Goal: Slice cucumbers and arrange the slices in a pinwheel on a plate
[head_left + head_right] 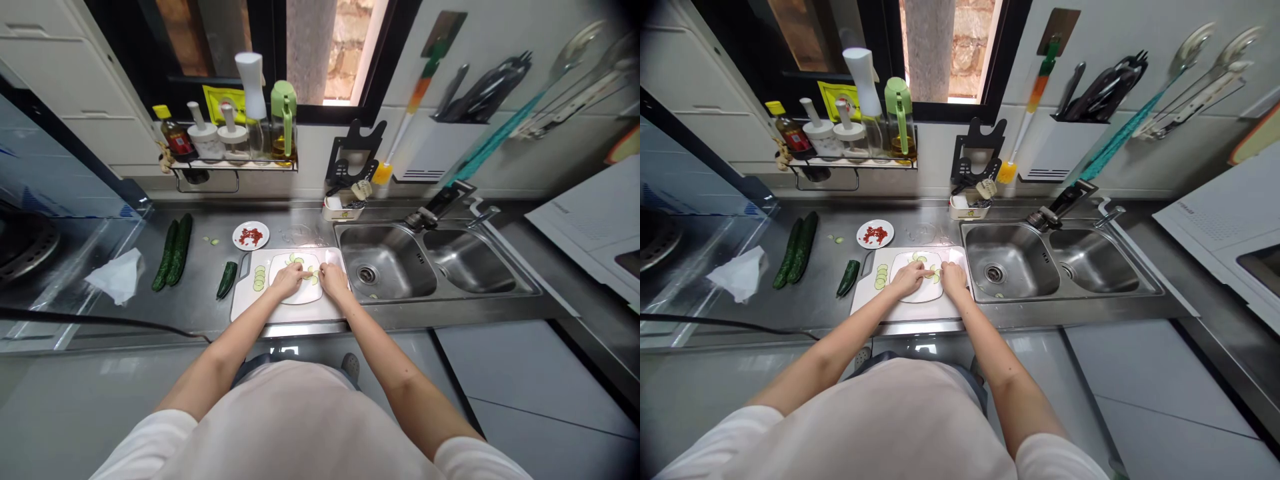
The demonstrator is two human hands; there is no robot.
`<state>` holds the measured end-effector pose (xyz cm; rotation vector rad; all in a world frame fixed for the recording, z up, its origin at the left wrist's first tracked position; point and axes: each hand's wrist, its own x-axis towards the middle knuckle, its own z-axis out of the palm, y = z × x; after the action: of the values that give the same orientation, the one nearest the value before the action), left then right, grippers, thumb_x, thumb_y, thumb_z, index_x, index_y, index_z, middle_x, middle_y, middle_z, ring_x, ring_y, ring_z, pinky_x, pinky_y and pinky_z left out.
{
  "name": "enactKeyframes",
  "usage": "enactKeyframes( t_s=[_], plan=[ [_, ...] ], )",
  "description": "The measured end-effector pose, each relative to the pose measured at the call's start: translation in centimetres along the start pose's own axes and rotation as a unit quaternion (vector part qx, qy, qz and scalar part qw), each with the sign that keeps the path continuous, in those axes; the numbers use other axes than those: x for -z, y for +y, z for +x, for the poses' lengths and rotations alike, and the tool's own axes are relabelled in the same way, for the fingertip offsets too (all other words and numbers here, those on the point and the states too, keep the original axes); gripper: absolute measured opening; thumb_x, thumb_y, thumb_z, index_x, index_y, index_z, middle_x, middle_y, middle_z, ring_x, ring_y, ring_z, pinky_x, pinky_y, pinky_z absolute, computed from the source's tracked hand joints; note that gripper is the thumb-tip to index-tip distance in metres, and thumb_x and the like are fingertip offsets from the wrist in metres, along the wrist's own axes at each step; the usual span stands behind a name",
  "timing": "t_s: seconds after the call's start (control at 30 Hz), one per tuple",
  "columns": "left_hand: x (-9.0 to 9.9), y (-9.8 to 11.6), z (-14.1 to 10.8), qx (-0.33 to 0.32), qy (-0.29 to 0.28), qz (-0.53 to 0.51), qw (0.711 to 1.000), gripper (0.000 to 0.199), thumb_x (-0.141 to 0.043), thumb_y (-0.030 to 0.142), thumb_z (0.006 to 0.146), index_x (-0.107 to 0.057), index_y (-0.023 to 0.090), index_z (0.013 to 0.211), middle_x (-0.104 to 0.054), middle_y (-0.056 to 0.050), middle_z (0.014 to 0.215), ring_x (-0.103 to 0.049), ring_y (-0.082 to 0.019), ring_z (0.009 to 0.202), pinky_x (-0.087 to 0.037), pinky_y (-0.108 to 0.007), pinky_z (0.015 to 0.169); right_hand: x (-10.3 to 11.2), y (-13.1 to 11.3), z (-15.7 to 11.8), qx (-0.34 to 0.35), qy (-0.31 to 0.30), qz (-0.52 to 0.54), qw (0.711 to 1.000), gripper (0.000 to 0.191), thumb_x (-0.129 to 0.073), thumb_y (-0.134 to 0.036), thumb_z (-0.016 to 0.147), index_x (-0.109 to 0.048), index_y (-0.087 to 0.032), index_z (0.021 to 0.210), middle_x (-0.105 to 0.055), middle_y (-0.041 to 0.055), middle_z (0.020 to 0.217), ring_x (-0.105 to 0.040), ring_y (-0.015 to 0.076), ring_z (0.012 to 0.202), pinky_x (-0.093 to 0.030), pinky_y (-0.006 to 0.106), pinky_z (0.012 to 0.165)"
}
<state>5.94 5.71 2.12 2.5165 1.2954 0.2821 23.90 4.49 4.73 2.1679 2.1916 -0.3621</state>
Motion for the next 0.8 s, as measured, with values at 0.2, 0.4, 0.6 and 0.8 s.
enactKeyframes(
  t_s=[0.2, 0.4, 0.6, 0.8],
  plan=[
    [-0.24, 0.20, -0.12, -0.004, -0.003, 0.008, 1.000, 0.041, -0.041, 0.018, 0.091, -0.064, 0.033, 0.121, -0.056, -0.006, 0.101, -0.050, -0.019, 0.098, -0.042, -0.026, 0.075, -0.27, 0.31, -0.32, -0.008, -0.006, 0.002, 1.000, 0.025, -0.042, -0.030, 0.095, -0.057, -0.022, 0.113, -0.063, 0.0101, 0.113, -0.058, 0.0209, 0.101, -0.041, 0.029, 0.080],
    [-0.19, 0.24, 0.13, -0.009, -0.010, 0.005, 1.000, 0.038, -0.040, 0.023, 0.093, -0.065, 0.033, 0.119, -0.056, -0.006, 0.100, -0.051, -0.020, 0.099, -0.042, -0.028, 0.078, -0.54, 0.51, -0.48, -0.006, -0.005, 0.012, 1.000, 0.025, -0.041, -0.030, 0.095, -0.058, -0.022, 0.111, -0.063, 0.0103, 0.112, -0.059, 0.0206, 0.101, -0.040, 0.028, 0.079],
    [-0.14, 0.14, 0.24, -0.011, -0.015, 0.000, 1.000, 0.036, -0.041, 0.024, 0.093, -0.065, 0.033, 0.119, -0.057, -0.006, 0.098, -0.051, -0.019, 0.099, -0.042, -0.028, 0.080, -0.69, 0.19, -0.57, -0.033, 0.007, 0.026, 0.999, 0.026, -0.040, -0.034, 0.096, -0.058, -0.021, 0.110, -0.064, 0.0100, 0.112, -0.060, 0.0201, 0.098, -0.040, 0.028, 0.078],
    [-0.41, -0.07, -0.05, 0.017, 0.002, -0.025, 1.000, 0.042, -0.042, 0.017, 0.090, -0.064, 0.033, 0.122, -0.058, -0.005, 0.102, -0.054, -0.018, 0.098, -0.045, -0.027, 0.079, -0.47, 0.21, -0.92, -0.062, 0.009, 0.046, 0.997, 0.028, -0.040, -0.036, 0.096, -0.058, -0.022, 0.111, -0.064, 0.0097, 0.109, -0.061, 0.0208, 0.097, -0.039, 0.028, 0.075]
  ],
)
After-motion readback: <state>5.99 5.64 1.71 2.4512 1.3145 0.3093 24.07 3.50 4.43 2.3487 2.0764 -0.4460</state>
